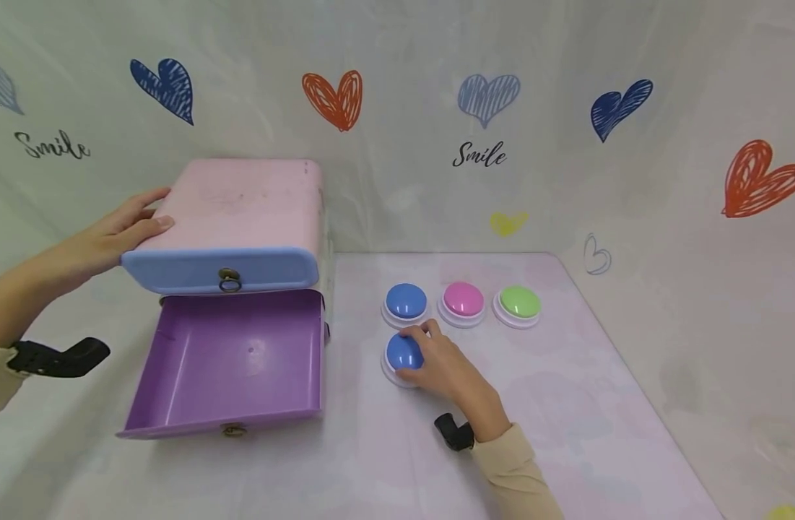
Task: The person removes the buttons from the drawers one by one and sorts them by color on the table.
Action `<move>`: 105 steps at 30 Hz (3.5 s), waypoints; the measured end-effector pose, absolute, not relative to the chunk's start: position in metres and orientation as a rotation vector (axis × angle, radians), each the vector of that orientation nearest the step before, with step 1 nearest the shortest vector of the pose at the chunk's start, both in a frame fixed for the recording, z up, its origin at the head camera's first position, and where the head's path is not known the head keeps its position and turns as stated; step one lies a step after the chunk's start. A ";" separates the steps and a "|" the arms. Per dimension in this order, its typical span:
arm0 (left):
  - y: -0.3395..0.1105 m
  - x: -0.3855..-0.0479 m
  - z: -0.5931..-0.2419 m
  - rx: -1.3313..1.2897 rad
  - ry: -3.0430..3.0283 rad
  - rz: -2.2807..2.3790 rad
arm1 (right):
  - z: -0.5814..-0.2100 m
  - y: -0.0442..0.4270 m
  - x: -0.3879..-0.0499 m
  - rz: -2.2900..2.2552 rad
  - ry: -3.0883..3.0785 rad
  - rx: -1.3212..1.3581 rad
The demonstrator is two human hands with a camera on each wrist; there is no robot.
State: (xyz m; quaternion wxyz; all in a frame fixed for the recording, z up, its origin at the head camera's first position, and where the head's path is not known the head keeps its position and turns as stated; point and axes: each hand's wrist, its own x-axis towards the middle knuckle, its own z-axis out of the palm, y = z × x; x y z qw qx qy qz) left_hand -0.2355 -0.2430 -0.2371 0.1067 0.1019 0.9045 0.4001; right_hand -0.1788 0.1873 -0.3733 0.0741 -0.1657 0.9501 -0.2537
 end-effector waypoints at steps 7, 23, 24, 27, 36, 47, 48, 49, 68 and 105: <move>-0.245 -0.235 -0.237 0.294 2.655 1.191 | -0.371 0.189 -0.181 -0.756 2.808 -0.545; -0.246 -0.235 -0.238 0.295 2.648 1.205 | -0.369 0.195 -0.182 -0.836 2.722 -0.641; -0.246 -0.235 -0.238 0.295 2.650 1.203 | -0.368 0.195 -0.182 -0.836 2.721 -0.632; -0.246 -0.234 -0.238 0.298 2.655 1.199 | -0.367 0.193 -0.181 -0.821 2.724 -0.601; -0.244 -0.235 -0.237 0.292 2.662 1.197 | -0.354 0.177 -0.170 -0.762 2.863 -0.646; -0.243 -0.234 -0.237 0.298 2.676 1.194 | -0.326 0.146 -0.136 -0.826 2.992 -1.061; -0.243 -0.234 -0.237 0.297 2.678 1.191 | -0.324 0.143 -0.133 -0.844 2.988 -1.100; -0.243 -0.234 -0.237 0.296 2.678 1.190 | -0.322 0.141 -0.130 -0.869 2.981 -1.141; -0.242 -0.234 -0.237 0.296 2.681 1.175 | -0.338 0.075 -0.082 -0.539 2.651 -1.624; -0.242 -0.235 -0.237 0.307 2.680 1.173 | -0.356 0.030 -0.078 0.015 2.962 -1.620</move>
